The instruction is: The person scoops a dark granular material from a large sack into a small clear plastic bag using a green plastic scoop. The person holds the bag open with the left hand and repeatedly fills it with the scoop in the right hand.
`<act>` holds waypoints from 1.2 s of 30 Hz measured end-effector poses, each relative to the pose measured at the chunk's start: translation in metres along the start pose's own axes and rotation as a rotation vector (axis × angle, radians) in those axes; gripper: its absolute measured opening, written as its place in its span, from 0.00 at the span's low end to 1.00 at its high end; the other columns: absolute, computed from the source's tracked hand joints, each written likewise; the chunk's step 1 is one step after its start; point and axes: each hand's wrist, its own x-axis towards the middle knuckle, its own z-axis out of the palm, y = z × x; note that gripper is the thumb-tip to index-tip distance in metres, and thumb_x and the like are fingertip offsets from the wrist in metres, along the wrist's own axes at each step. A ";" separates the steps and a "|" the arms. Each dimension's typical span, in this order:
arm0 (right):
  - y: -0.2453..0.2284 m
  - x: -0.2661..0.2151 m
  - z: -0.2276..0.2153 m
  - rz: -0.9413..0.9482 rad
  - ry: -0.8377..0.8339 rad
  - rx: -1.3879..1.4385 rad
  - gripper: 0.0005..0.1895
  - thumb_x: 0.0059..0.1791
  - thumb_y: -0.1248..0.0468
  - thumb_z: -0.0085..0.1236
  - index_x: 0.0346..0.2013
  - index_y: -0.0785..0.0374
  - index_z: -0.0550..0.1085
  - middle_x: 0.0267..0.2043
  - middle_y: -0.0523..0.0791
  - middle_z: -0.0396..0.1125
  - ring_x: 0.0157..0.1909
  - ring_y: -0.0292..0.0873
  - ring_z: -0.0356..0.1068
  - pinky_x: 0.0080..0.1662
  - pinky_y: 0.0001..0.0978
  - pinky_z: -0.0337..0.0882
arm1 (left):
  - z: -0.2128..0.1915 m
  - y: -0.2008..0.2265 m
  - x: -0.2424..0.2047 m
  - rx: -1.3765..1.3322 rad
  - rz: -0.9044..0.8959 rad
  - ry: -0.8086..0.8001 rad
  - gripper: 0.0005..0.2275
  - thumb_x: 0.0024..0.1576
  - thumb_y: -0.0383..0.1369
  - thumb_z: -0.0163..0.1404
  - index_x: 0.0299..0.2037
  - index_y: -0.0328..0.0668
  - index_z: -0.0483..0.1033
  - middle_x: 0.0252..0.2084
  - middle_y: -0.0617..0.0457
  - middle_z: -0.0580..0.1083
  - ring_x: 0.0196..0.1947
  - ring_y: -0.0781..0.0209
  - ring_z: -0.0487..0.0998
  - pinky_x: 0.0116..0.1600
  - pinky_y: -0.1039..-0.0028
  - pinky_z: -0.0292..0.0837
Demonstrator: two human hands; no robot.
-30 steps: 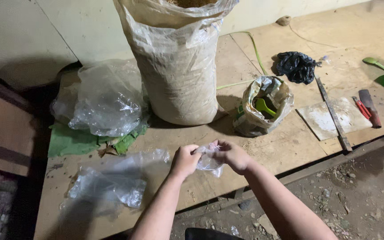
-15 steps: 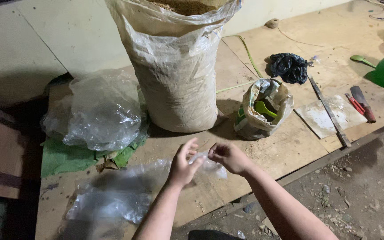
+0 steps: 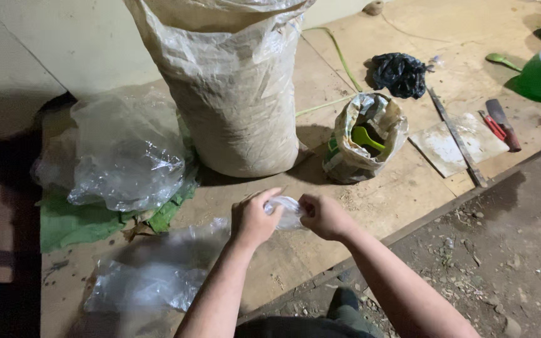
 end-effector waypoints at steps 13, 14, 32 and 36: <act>0.024 0.016 -0.066 -0.076 -0.081 -0.065 0.15 0.42 0.66 0.61 0.43 0.61 0.74 0.34 0.49 0.75 0.35 0.48 0.75 0.39 0.39 0.74 | 0.048 0.046 0.032 0.432 0.088 0.046 0.07 0.53 0.35 0.54 0.33 0.42 0.83 0.30 0.47 0.80 0.28 0.47 0.81 0.37 0.56 0.72; 0.031 0.015 -0.072 -0.110 -0.063 -0.049 0.13 0.43 0.65 0.60 0.42 0.62 0.75 0.34 0.50 0.75 0.35 0.49 0.75 0.40 0.39 0.74 | 0.055 0.049 0.033 0.435 0.194 0.072 0.10 0.48 0.36 0.55 0.36 0.40 0.82 0.31 0.46 0.80 0.28 0.46 0.81 0.37 0.53 0.72; 0.106 0.041 -0.152 -0.150 -0.007 -0.219 0.19 0.40 0.61 0.63 0.42 0.59 0.69 0.40 0.49 0.71 0.43 0.54 0.74 0.44 0.46 0.73 | 0.178 0.074 0.071 0.614 -0.419 -0.162 0.03 0.57 0.32 0.52 0.33 0.47 0.79 0.33 0.46 0.80 0.34 0.47 0.82 0.40 0.58 0.75; 0.100 0.032 -0.156 -0.138 -0.137 -0.445 0.24 0.38 0.59 0.65 0.46 0.57 0.69 0.44 0.48 0.71 0.47 0.54 0.73 0.47 0.47 0.73 | 0.183 0.065 0.063 0.700 -0.304 -0.011 0.02 0.52 0.31 0.56 0.32 0.45 0.81 0.34 0.46 0.81 0.37 0.47 0.83 0.41 0.58 0.75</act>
